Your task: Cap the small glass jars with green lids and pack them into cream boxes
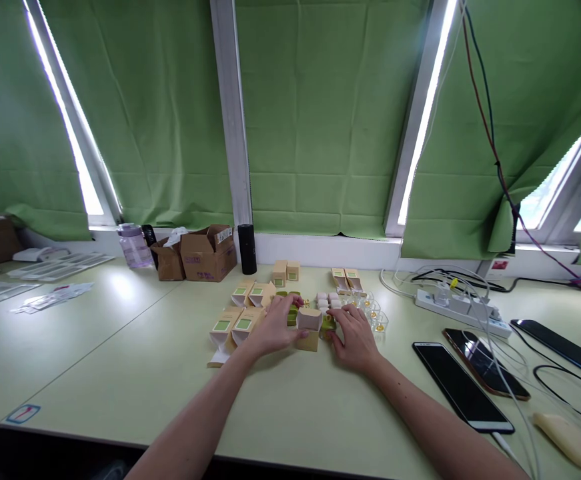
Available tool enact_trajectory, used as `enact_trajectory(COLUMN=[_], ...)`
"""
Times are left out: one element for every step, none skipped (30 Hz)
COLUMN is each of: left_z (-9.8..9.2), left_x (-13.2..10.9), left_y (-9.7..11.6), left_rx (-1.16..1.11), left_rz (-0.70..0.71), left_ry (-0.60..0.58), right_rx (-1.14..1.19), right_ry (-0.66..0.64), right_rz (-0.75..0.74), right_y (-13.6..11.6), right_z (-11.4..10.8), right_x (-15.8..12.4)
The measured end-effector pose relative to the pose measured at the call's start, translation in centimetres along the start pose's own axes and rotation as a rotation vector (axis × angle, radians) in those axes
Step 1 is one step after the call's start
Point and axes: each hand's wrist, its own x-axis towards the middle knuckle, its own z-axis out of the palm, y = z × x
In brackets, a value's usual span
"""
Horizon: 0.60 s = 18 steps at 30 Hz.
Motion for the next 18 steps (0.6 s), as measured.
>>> enact_trajectory(left_z=[-0.1, -0.2, -0.3, -0.3, -0.3, -0.4, -0.3, -0.3, -0.3, -0.2, -0.2, -0.1, -0.1, 0.0, 0.2, 0.3, 0.5, 0.7], left_x=[0.0, 0.0, 0.1, 0.1, 0.1, 0.1, 0.1, 0.2, 0.2, 0.2, 0.2, 0.2, 0.2, 0.2, 0.2, 0.2, 0.3, 0.3], left_y=[-0.1, -0.1, -0.2, -0.2, -0.3, -0.3, -0.3, -0.3, -0.3, -0.3, -0.3, -0.3, -0.3, -0.4, -0.4, -0.4, -0.5, -0.5], left_rx=[-0.026, -0.045, -0.059, -0.072, -0.085, -0.103, -0.124, -0.147, -0.173, -0.195, -0.21, -0.218, -0.222, -0.223, -0.221, -0.215, -0.211, -0.209], left_rz=[0.013, 0.027, 0.04, 0.05, 0.057, 0.061, 0.062, 0.064, 0.067, 0.071, 0.075, 0.08, 0.087, 0.095, 0.101, 0.107, 0.111, 0.114], left_ry=[0.004, 0.002, 0.0, 0.004, 0.015, 0.033, 0.057, 0.082, 0.102, 0.114, 0.121, 0.12, 0.114, 0.108, 0.105, 0.104, 0.108, 0.118], right_rx=[-0.002, -0.007, -0.014, -0.024, -0.034, -0.043, -0.047, -0.045, -0.035, -0.017, 0.012, 0.049, 0.095, 0.148, 0.205, 0.264, 0.32, 0.369], right_ry=[-0.01, -0.025, -0.039, -0.053, -0.062, -0.066, -0.064, -0.052, -0.031, 0.002, 0.05, 0.109, 0.178, 0.249, 0.311, 0.368, 0.407, 0.435], right_rz=[0.002, 0.004, 0.006, 0.009, 0.01, 0.009, 0.005, -0.001, -0.006, -0.008, -0.004, 0.005, 0.017, 0.032, 0.044, 0.062, 0.086, 0.114], right_y=[0.0, 0.0, 0.0, 0.0, 0.0, 0.1, 0.1, 0.1, 0.1, 0.2, 0.2, 0.2, 0.2, 0.1, 0.1, -0.1, -0.2, -0.3], right_z=[0.0, 0.0, 0.0, 0.1, 0.1, 0.1, 0.2, 0.2, 0.1, 0.0, -0.2, -0.4, -0.6, -0.9, -1.2, -1.5, -1.8, -2.0], right_x=[0.0, 0.0, 0.0, -0.1, -0.1, -0.2, -0.2, -0.2, -0.2, -0.2, -0.1, 0.0, 0.2, 0.4, 0.6, 0.7, 0.9, 1.0])
